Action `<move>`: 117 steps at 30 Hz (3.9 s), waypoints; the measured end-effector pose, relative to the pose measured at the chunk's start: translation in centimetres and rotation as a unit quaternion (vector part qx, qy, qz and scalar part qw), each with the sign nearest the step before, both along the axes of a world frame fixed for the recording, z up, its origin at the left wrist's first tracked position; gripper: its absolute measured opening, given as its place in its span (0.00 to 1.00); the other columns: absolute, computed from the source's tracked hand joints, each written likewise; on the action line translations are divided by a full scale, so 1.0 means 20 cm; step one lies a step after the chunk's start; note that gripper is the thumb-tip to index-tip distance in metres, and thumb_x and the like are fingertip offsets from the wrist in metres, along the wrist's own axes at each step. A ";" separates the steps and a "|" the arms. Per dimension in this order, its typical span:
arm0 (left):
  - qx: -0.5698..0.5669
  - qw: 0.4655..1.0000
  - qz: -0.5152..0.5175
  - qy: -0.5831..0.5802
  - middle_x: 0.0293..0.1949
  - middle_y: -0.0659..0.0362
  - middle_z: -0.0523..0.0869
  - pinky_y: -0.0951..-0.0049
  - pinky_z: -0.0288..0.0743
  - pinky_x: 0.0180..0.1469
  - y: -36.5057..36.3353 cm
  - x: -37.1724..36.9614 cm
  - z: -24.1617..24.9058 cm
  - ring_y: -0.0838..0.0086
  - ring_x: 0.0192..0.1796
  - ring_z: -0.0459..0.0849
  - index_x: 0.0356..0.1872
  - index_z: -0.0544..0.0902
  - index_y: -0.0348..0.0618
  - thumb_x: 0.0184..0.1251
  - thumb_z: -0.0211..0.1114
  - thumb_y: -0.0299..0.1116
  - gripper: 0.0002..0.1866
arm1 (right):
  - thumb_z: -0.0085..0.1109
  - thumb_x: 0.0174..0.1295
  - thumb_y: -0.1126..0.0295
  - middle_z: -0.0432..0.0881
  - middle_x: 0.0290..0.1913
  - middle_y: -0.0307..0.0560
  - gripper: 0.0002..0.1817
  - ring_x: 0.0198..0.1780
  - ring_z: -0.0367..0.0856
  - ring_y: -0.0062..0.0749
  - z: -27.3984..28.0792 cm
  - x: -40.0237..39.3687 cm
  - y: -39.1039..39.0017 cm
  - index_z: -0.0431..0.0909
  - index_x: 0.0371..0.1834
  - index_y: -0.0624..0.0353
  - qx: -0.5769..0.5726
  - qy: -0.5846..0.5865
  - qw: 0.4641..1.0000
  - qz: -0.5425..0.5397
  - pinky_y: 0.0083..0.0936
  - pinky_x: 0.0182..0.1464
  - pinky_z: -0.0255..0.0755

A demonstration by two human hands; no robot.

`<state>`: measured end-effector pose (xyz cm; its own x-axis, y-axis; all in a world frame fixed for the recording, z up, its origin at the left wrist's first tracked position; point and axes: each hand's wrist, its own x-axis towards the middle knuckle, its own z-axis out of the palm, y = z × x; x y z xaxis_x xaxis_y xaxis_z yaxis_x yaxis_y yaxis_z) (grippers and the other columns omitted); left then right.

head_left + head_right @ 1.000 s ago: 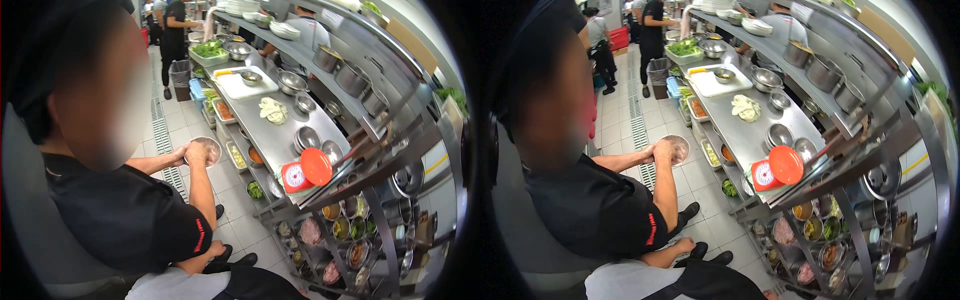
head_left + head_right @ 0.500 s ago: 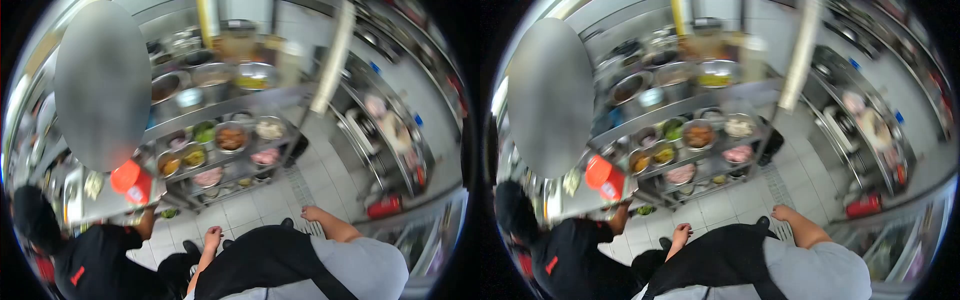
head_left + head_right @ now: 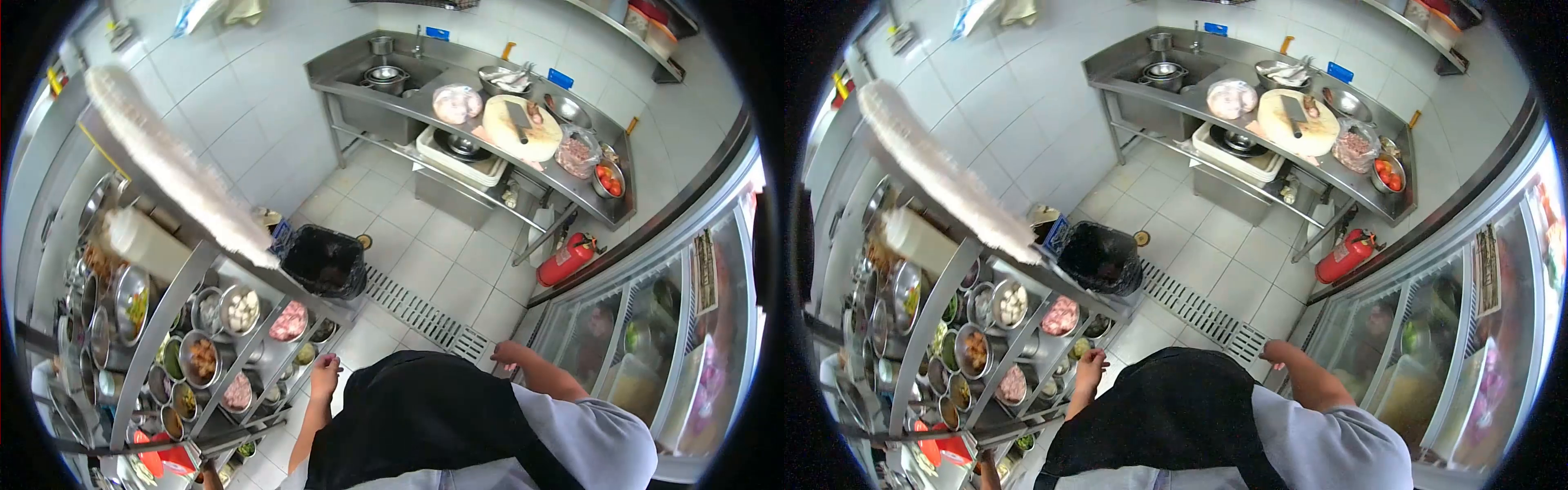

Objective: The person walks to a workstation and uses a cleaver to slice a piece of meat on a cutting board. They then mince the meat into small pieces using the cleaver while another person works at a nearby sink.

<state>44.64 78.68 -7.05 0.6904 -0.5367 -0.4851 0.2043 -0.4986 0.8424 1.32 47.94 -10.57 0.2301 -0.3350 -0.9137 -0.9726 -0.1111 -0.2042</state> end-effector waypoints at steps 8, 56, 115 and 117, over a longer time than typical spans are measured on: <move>0.041 0.985 -0.156 -0.062 0.40 0.52 0.89 0.71 0.82 0.43 -0.74 0.19 0.11 0.70 0.38 0.90 0.54 0.82 0.32 0.71 0.67 0.36 0.19 | 0.62 0.64 0.56 0.88 0.42 0.59 0.23 0.44 0.87 0.52 0.37 0.50 -0.87 0.81 0.56 0.60 -0.247 -0.242 0.937 -0.058 0.40 0.50 0.80; 0.024 0.866 -0.396 -0.305 0.55 0.44 0.80 0.63 0.79 0.54 -5.58 -1.10 0.67 0.60 0.54 0.84 0.70 0.70 0.38 0.61 0.69 0.55 0.42 | 0.58 0.71 0.66 0.77 0.20 0.42 0.11 0.16 0.76 0.23 1.28 -0.15 -2.43 0.77 0.46 0.65 -0.382 -0.310 0.684 -0.539 0.25 0.20 0.69; -0.366 0.726 -0.463 -0.352 0.48 0.48 0.80 0.56 0.75 0.57 -4.60 -0.89 0.45 0.50 0.52 0.79 0.45 0.79 0.39 0.58 0.68 0.22 0.13 | 0.52 0.66 0.70 0.80 0.26 0.53 0.15 0.14 0.76 0.34 1.06 0.26 -3.10 0.73 0.50 0.72 -0.292 -0.305 0.844 -0.331 0.34 0.18 0.73; -0.360 0.738 -0.462 -0.334 0.47 0.48 0.80 0.56 0.75 0.57 -4.60 -0.89 0.44 0.50 0.51 0.80 0.45 0.79 0.40 0.58 0.68 0.22 0.13 | 0.52 0.66 0.69 0.82 0.30 0.58 0.17 0.17 0.79 0.39 1.14 0.23 -3.07 0.72 0.51 0.72 -0.235 -0.292 0.859 -0.350 0.35 0.21 0.75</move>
